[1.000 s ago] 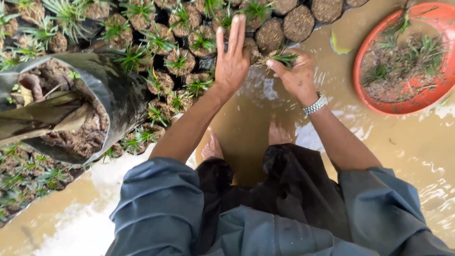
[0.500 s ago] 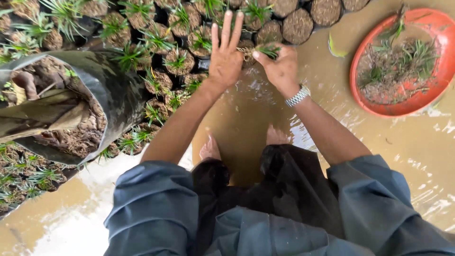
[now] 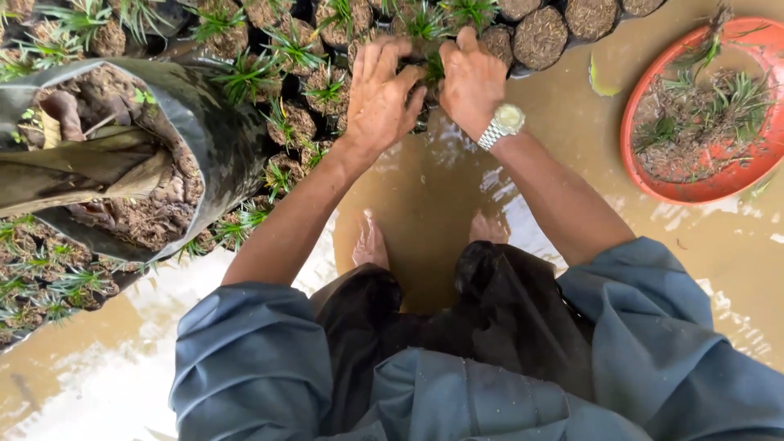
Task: The person stands barefoot in shallow water and repeatedly pulls small green seedlings from black plastic nursery bags. They wash the roots of the seedlings in the water and place them into a red plastic basin floating nearby.
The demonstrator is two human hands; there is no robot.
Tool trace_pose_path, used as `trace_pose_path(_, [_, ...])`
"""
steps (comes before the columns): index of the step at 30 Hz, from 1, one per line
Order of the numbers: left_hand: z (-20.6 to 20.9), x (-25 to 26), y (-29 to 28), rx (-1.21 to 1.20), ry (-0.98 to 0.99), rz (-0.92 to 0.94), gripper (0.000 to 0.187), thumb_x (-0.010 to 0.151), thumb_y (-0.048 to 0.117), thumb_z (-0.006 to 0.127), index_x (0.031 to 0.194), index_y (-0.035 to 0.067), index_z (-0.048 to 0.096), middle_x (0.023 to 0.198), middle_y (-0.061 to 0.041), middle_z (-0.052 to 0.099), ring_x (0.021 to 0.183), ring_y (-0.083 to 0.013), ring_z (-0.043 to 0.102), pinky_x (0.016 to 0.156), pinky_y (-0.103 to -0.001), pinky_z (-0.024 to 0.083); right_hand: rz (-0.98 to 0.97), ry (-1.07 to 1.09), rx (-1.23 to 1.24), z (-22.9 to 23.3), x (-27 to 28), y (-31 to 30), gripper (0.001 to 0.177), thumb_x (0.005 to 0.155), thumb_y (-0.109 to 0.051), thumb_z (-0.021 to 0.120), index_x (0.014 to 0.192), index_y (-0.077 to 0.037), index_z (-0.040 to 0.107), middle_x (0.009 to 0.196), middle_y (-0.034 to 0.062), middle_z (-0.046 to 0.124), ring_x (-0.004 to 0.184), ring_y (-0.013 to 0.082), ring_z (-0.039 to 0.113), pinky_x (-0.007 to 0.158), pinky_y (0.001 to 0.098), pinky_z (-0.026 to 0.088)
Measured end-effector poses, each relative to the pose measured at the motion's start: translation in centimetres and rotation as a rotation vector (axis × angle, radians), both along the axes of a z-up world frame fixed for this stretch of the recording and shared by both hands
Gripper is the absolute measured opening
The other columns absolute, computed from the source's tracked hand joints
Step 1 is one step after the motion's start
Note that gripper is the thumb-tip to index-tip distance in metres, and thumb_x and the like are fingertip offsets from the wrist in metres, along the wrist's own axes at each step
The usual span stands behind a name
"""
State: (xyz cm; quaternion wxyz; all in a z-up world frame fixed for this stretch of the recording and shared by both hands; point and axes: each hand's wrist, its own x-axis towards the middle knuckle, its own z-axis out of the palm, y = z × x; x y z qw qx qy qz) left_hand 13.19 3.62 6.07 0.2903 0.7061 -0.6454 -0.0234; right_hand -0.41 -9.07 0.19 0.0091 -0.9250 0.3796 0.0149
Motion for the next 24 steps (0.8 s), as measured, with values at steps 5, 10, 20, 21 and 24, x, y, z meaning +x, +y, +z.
trace_pose_path(5, [-0.7,-0.6,-0.2,0.248,-0.063,0.054,0.037,0.085,0.023,0.086,0.114,0.006,0.071,0.101,-0.011,0.069,0.089,-0.0248,0.068,0.080,-0.042,0.057,0.119,-0.251,0.107,-0.8,-2.2,0.1,0.033,0.087,0.011,0.061,0.070,-0.017,0.068,0.080,-0.0022,0.054,0.048,0.0074,0.050,0.036,0.0201,0.040])
trace_pose_path(10, [-3.5,-0.8,-1.0,0.313,0.155,0.034,0.046,0.083,0.017,0.085,0.121,0.004,0.063,0.111,-0.012,0.063,0.095,-0.0328,0.070,0.071,-0.046,0.062,0.186,-0.297,0.138,-0.9,-1.5,0.0,0.028,0.076,0.005,0.055,0.060,-0.016,0.047,0.075,-0.0030,0.045,0.045,0.0142,0.044,0.039,0.0305,0.031])
trace_pose_path(20, [-2.2,-1.9,-3.1,0.416,0.214,-0.078,0.047,0.084,0.004,0.084,0.124,-0.006,0.061,0.113,-0.017,0.052,0.104,-0.0367,0.063,0.080,-0.041,0.067,0.184,-0.134,0.254,4.1,-5.9,-1.2,0.025,0.098,-0.040,0.076,0.116,-0.023,0.080,0.102,-0.0012,0.075,0.060,0.0123,0.065,0.039,0.0289,0.049])
trace_pose_path(21, [-2.3,-2.0,-3.3,0.421,0.211,-0.080,0.047,0.084,0.004,0.084,0.124,-0.006,0.061,0.113,-0.017,0.052,0.104,-0.0367,0.063,0.080,-0.041,0.067,0.181,-0.137,0.258,3.7,-5.5,-0.6,0.025,0.098,-0.040,0.076,0.116,-0.023,0.080,0.102,-0.0012,0.075,0.060,0.0123,0.065,0.039,0.0289,0.049])
trace_pose_path(24, [-1.9,-1.9,-3.6,0.452,0.196,-0.191,0.040,0.087,0.011,0.083,0.120,-0.005,0.066,0.116,-0.018,0.057,0.099,-0.0334,0.070,0.082,-0.037,0.067,0.146,-0.253,0.203,2.1,-4.4,0.7,0.013,0.089,-0.011,0.078,0.078,-0.016,0.074,0.089,-0.0026,0.065,0.058,0.0097,0.062,0.038,0.0216,0.052])
